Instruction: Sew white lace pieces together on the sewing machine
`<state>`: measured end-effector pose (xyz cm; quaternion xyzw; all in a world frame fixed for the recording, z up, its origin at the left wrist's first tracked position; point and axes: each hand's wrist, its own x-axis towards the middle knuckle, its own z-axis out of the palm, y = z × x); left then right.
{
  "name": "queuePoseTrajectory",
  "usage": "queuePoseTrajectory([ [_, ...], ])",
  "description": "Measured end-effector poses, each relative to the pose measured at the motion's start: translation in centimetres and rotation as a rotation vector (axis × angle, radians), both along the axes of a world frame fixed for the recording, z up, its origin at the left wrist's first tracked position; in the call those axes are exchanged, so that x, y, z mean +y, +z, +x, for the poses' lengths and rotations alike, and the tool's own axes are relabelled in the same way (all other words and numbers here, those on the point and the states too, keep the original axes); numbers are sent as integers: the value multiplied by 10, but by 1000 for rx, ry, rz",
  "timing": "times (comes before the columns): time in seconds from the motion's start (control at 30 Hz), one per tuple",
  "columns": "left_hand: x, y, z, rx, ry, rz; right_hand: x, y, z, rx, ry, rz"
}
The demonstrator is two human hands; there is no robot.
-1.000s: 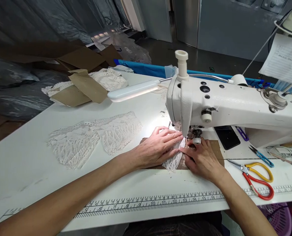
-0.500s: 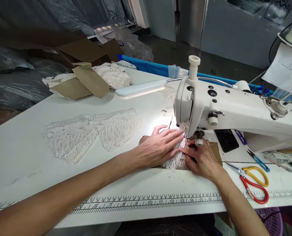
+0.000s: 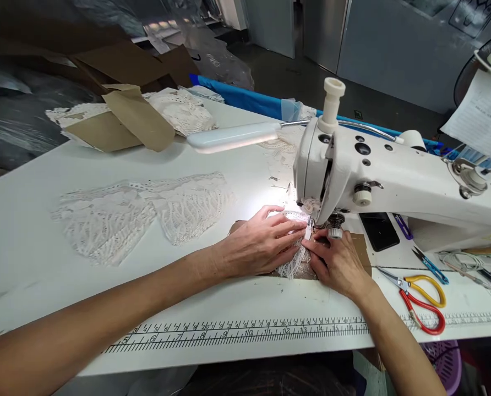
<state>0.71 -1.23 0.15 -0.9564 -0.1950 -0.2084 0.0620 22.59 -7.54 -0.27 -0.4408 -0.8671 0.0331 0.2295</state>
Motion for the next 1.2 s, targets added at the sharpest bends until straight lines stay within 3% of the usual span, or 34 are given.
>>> queuePoseTrajectory([
  [0.2,0,-2,3,63,62,-13,-1,2,-5,-93,-75,47],
  [0.5,4,-2,10,80,172,55,2,1,-10,-243,-227,-31],
  [0.8,6,-4,8,-93,198,-14,0,-4,4,-15,-256,-140],
  [0.93,28,2,6,-139,232,-3,3,0,11,114,-246,-190],
  [1.1,75,9,1,41,154,-93,6,5,16,132,-200,-201],
  [1.2,79,13,-2,37,123,-83,-4,15,20,64,-163,-203],
])
